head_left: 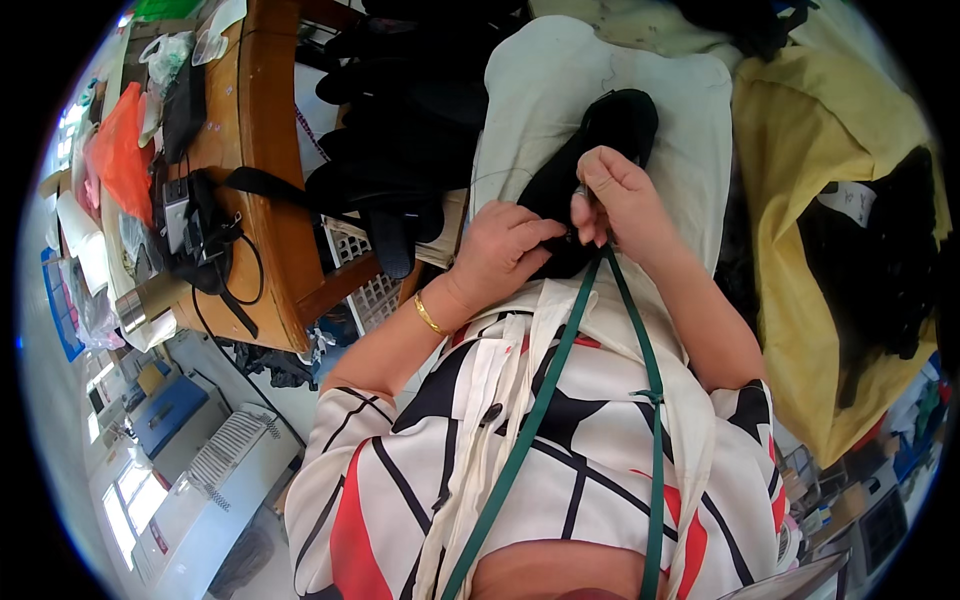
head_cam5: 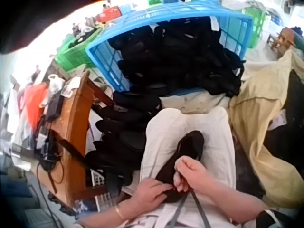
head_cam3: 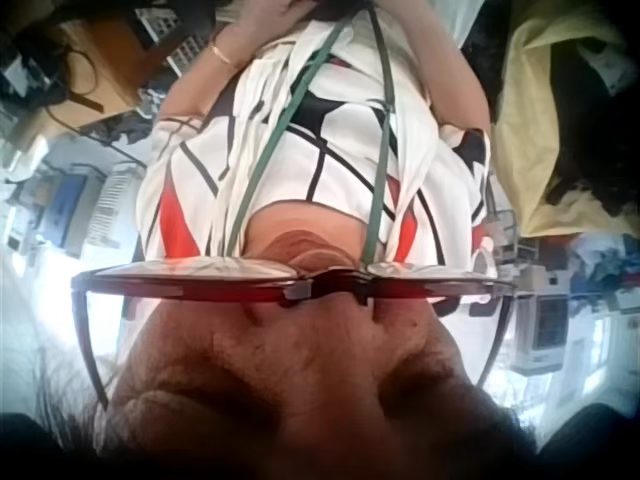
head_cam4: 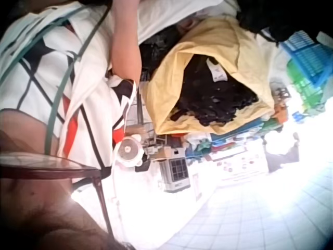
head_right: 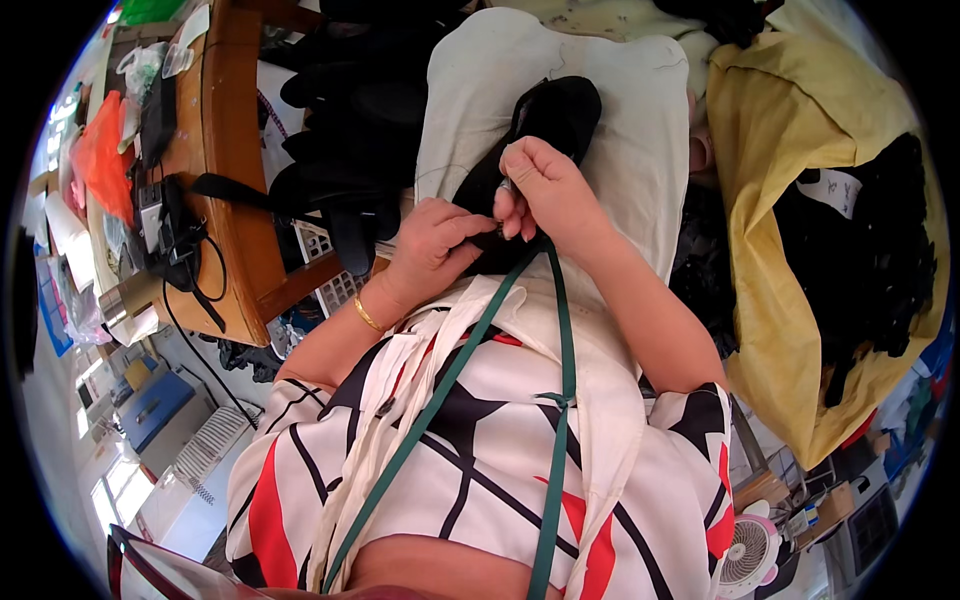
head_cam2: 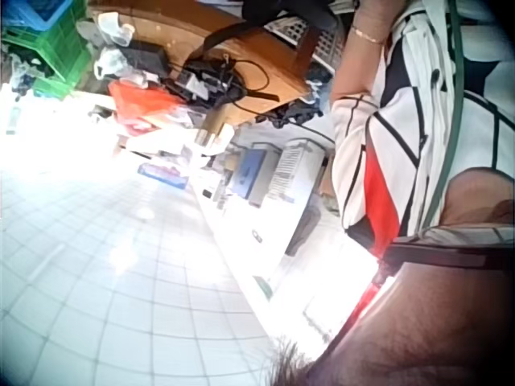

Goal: The person sits on the floor and hand-sews black slip-on shoes using a needle and thread. They repeatedly pull the thread through the shoe material, adjust the shoe position, and occasionally pick up additional shoes from a nearby pile to continue stitching.

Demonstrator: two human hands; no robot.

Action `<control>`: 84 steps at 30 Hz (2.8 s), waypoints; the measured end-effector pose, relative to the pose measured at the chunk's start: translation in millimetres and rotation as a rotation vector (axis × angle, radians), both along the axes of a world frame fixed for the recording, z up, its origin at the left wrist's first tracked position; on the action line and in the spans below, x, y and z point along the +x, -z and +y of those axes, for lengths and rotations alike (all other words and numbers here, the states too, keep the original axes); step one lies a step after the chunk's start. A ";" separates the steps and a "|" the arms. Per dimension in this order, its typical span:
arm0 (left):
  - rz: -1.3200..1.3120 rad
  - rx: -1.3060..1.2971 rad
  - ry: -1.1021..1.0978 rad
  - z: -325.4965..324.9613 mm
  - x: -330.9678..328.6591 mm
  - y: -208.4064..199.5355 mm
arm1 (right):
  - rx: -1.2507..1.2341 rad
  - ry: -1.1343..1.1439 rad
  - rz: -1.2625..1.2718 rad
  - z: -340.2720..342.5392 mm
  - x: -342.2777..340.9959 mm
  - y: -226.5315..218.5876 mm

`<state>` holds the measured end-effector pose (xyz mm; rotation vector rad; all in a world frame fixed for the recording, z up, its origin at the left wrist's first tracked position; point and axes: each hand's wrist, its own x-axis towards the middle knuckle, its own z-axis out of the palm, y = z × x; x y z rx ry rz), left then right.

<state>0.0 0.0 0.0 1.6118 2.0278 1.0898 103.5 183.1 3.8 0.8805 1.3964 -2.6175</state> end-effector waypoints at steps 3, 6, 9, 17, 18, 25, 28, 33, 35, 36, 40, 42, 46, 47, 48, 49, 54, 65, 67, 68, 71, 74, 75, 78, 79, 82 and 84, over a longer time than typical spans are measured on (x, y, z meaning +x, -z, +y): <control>0.021 0.001 0.025 2.3 -4.5 -3.0 | -0.167 0.096 0.115 11.7 5.9 -8.9; -0.017 -0.041 0.063 4.2 -5.8 -4.6 | -0.327 0.202 0.294 26.6 10.1 -14.0; -0.094 -0.129 0.102 6.8 -12.7 -6.3 | 0.037 0.170 0.304 15.3 8.3 -27.3; -0.152 -0.305 0.254 11.2 -27.0 -13.1 | 0.061 0.167 0.256 25.3 5.5 -23.6; -0.159 -0.310 0.268 13.4 -27.9 -12.4 | 0.028 0.230 0.252 24.0 4.3 -25.2; -0.296 -0.345 0.277 20.7 -29.0 -8.9 | -0.134 0.348 0.352 35.1 -2.8 -47.0; -0.317 -0.351 0.266 23.0 -29.1 -7.1 | -0.149 0.365 0.383 38.2 -5.5 -51.2; -0.552 -0.616 0.144 30.1 -31.3 -2.0 | -0.125 0.470 0.520 33.5 -6.9 -84.6; -0.584 -0.739 0.140 38.3 -35.0 -4.6 | -0.108 0.383 0.613 28.9 -6.7 -75.5; -0.587 -0.682 0.102 37.2 -34.4 -1.5 | -0.113 0.391 0.594 33.3 -8.1 -70.0; -0.632 -0.506 -0.150 23.8 -27.9 -3.4 | -0.030 0.543 0.462 66.6 0.3 -51.7; -0.622 -0.495 -0.297 10.1 -22.5 -9.9 | 0.023 0.587 0.390 76.7 8.2 -50.0; -0.542 -0.658 -0.378 -19.3 2.5 -1.5 | 0.028 0.578 0.351 73.6 16.1 -48.4; -0.528 -0.721 -0.355 -21.3 6.3 -1.1 | 0.025 0.578 0.342 69.7 15.5 -50.7; -0.628 -0.740 -0.371 -21.4 6.6 -1.9 | 0.024 0.577 0.324 67.3 12.8 -55.5; -0.622 -0.670 -0.405 -23.2 7.0 -0.3 | 0.020 0.555 0.354 66.4 13.9 -57.2; -0.550 -0.290 -0.565 -11.2 -24.2 -14.5 | 0.085 0.506 0.432 70.1 20.5 -76.3; -0.278 -0.241 -0.078 81.2 -150.6 -25.9 | 0.209 0.467 0.292 66.4 26.1 -65.2; 0.179 -0.168 -0.287 81.5 -132.5 -16.3 | 0.241 0.484 0.253 69.4 26.7 -49.7; 0.301 -0.121 -0.404 83.2 -122.7 -21.0 | 0.251 0.464 0.244 72.8 28.7 -44.3; 0.387 -0.236 -0.546 78.5 -93.7 -43.4 | 0.345 0.397 0.199 80.2 28.5 -22.5; 0.273 -0.363 -0.547 63.6 -68.8 -43.4 | 0.492 0.232 0.078 77.8 9.3 -0.5; 0.230 -0.382 -0.547 61.5 -66.8 -40.8 | 0.561 0.177 0.096 78.1 -2.3 9.7; -0.292 -0.363 -0.564 66.9 -63.9 -40.5 | 0.684 0.050 0.140 73.0 -37.7 26.0; -0.451 -0.375 -0.563 71.4 -63.5 -43.2 | 0.680 0.031 0.147 67.9 -49.6 21.3; -0.593 -0.268 -0.549 75.7 -66.5 -25.1 | 0.656 -0.062 0.195 60.4 -67.2 22.4; -0.301 -0.153 -0.499 74.2 -63.7 -20.9 | 0.751 -0.105 0.212 58.9 -67.1 22.4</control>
